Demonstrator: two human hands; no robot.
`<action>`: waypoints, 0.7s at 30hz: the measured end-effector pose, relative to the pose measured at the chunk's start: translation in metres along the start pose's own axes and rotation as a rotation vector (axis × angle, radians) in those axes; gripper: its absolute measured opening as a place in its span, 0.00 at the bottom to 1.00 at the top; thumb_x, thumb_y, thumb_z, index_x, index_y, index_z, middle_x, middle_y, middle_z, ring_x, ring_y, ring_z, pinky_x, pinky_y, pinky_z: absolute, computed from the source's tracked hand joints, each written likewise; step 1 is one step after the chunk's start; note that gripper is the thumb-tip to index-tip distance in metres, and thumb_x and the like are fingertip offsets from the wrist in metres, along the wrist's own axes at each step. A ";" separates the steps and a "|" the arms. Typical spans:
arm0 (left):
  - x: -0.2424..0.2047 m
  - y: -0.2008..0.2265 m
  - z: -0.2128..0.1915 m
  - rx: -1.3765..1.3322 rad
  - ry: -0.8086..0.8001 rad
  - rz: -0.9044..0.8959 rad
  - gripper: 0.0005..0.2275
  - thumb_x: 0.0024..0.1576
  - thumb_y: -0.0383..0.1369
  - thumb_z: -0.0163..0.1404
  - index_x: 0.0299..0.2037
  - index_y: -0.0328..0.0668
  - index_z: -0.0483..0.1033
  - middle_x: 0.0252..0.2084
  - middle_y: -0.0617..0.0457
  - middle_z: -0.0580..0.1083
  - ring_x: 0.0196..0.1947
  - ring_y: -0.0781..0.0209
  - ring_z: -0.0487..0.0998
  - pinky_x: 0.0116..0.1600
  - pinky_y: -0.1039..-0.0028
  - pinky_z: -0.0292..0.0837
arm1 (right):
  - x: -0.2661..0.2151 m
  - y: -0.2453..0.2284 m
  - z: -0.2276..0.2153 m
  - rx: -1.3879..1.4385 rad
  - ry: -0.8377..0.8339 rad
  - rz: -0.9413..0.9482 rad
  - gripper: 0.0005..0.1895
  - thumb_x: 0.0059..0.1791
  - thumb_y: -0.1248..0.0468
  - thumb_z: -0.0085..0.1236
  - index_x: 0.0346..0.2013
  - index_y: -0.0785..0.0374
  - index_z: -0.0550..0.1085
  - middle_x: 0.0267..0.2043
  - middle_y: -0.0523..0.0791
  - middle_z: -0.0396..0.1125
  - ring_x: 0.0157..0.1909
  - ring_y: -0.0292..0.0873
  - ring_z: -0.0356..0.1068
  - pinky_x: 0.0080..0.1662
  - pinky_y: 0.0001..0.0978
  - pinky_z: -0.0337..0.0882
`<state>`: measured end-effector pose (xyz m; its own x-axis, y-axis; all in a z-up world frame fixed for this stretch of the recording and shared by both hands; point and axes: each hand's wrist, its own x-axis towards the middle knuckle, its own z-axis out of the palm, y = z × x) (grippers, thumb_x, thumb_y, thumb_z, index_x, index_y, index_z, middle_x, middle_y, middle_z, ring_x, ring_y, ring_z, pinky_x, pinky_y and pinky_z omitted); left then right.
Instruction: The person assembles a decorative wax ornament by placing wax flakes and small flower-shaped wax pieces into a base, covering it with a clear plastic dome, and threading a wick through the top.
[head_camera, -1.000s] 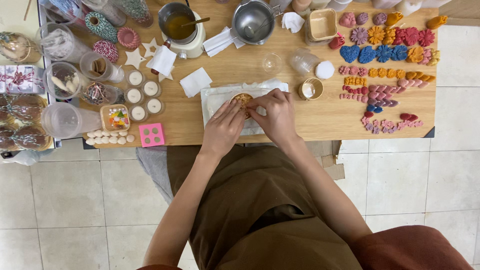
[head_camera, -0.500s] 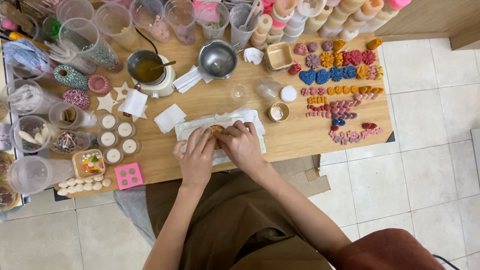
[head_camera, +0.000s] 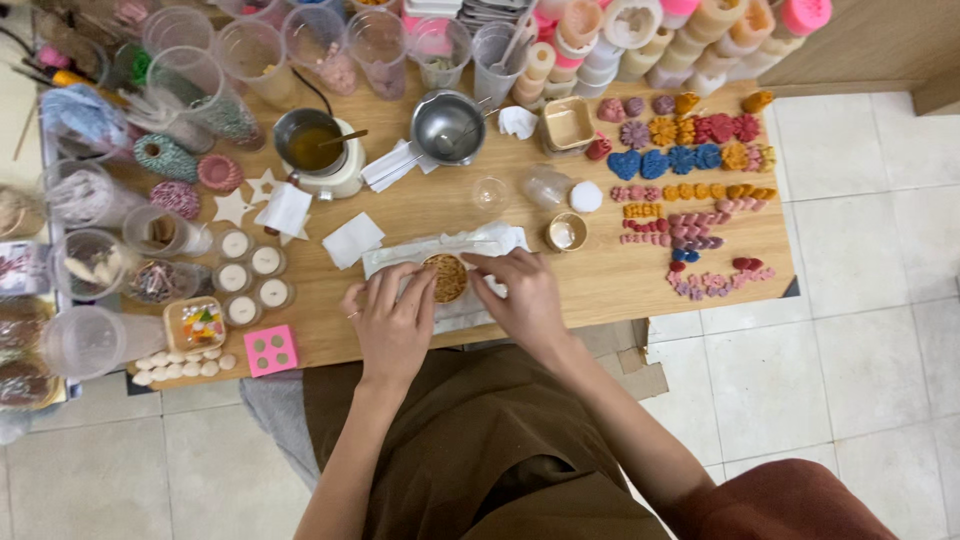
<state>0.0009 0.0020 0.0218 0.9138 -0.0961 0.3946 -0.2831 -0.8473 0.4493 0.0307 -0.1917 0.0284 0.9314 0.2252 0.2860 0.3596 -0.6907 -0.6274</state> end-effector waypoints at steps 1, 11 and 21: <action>0.000 -0.001 0.000 -0.026 0.014 -0.033 0.08 0.62 0.31 0.57 0.49 0.47 0.81 0.49 0.61 0.75 0.53 0.65 0.73 0.63 0.63 0.53 | 0.000 0.001 -0.004 -0.031 0.017 -0.008 0.12 0.49 0.66 0.65 0.47 0.57 0.82 0.37 0.41 0.75 0.38 0.41 0.69 0.45 0.35 0.65; -0.016 0.006 0.024 -0.002 0.104 -0.085 0.13 0.61 0.37 0.57 0.53 0.44 0.73 0.61 0.52 0.73 0.66 0.55 0.70 0.67 0.59 0.54 | -0.007 -0.008 0.005 -0.216 -0.006 -0.159 0.10 0.44 0.59 0.68 0.40 0.54 0.84 0.47 0.42 0.66 0.47 0.46 0.65 0.46 0.40 0.62; -0.037 0.009 0.030 -0.335 0.078 -0.442 0.17 0.62 0.33 0.56 0.59 0.38 0.69 0.57 0.46 0.76 0.58 0.47 0.77 0.61 0.58 0.68 | -0.014 -0.001 0.013 -0.174 -0.073 -0.221 0.20 0.49 0.62 0.64 0.56 0.61 0.79 0.64 0.42 0.69 0.58 0.45 0.66 0.61 0.44 0.63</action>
<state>-0.0267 -0.0182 -0.0128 0.9459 0.2807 0.1630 0.0337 -0.5844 0.8108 0.0182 -0.1856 0.0157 0.8355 0.4275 0.3452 0.5449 -0.7258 -0.4200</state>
